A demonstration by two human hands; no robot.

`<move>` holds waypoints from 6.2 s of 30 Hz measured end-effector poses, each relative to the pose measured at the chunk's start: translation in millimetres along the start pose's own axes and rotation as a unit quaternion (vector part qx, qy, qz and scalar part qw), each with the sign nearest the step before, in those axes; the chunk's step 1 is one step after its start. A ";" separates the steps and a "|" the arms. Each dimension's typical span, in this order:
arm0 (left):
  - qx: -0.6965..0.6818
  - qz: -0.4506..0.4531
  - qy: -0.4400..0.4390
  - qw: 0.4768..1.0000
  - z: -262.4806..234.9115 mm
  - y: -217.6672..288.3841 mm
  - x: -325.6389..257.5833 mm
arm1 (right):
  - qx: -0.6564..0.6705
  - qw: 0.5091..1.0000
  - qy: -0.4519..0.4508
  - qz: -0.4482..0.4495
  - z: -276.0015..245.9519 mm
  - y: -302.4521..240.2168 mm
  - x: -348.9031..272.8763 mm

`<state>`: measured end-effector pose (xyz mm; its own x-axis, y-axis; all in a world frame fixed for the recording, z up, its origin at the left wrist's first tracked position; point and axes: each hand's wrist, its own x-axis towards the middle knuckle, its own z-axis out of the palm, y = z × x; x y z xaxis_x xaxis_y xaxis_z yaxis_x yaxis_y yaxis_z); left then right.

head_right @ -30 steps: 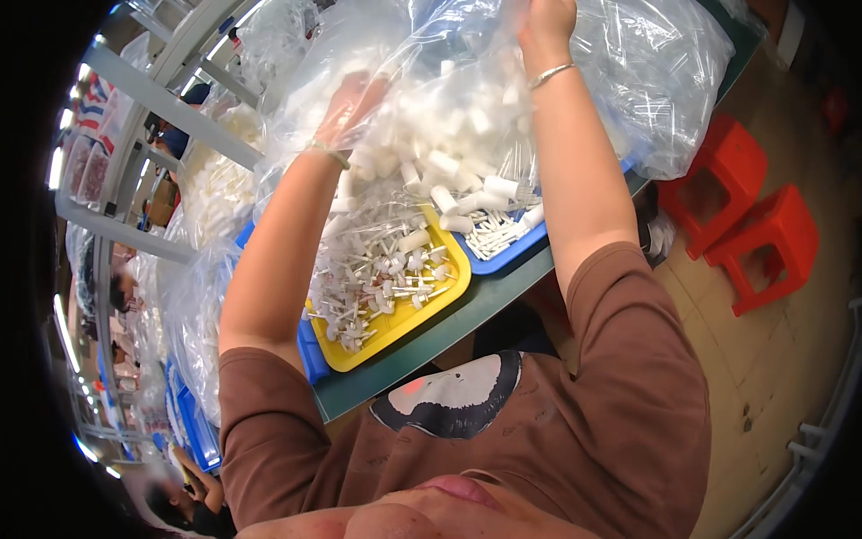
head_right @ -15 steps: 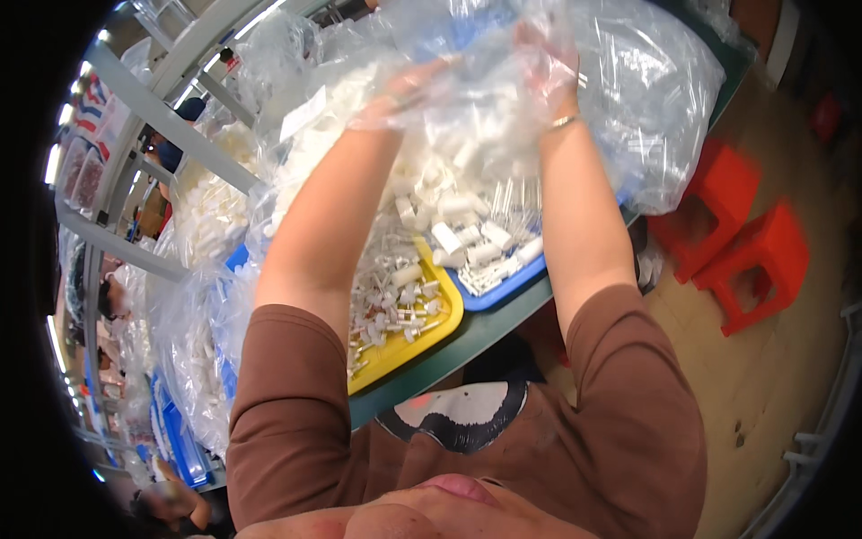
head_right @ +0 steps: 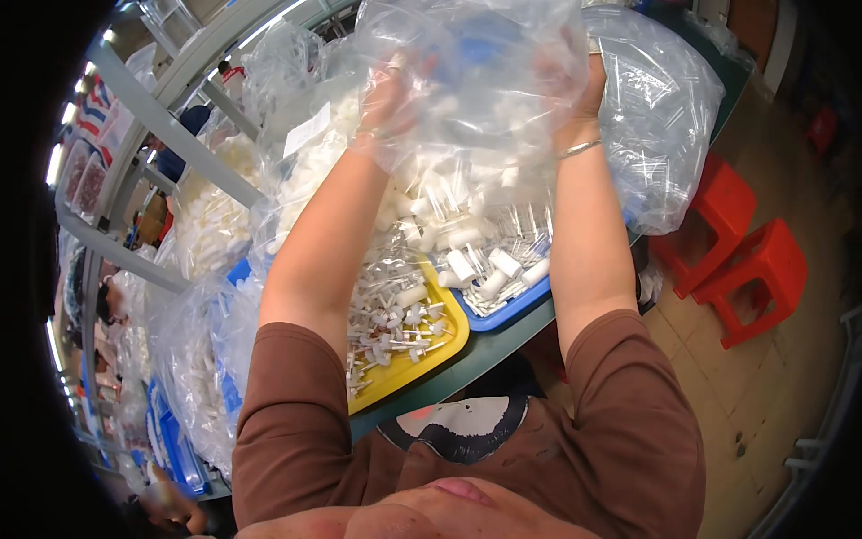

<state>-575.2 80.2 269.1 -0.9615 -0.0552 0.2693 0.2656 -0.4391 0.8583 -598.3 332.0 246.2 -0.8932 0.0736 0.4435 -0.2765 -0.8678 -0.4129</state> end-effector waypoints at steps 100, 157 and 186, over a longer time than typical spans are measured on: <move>0.546 0.287 -0.177 0.767 59.2 95.7 -68.5 | 0.073 0.985 -0.126 -0.089 16.7 -67.3 17.0; 0.322 0.152 -0.306 0.883 170.9 78.5 -202.3 | -0.226 0.959 -0.069 -0.155 18.7 -266.5 -150.9; 0.278 -0.020 -0.091 0.956 169.7 -48.0 -271.7 | -0.342 0.864 0.348 -0.127 -287.4 -472.3 -479.2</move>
<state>-314.7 268.4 228.9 -0.9571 0.1302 0.2588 0.2734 0.1104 0.9556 -141.6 847.8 0.0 -0.7041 0.7029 0.1007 -0.4263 -0.3049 -0.8516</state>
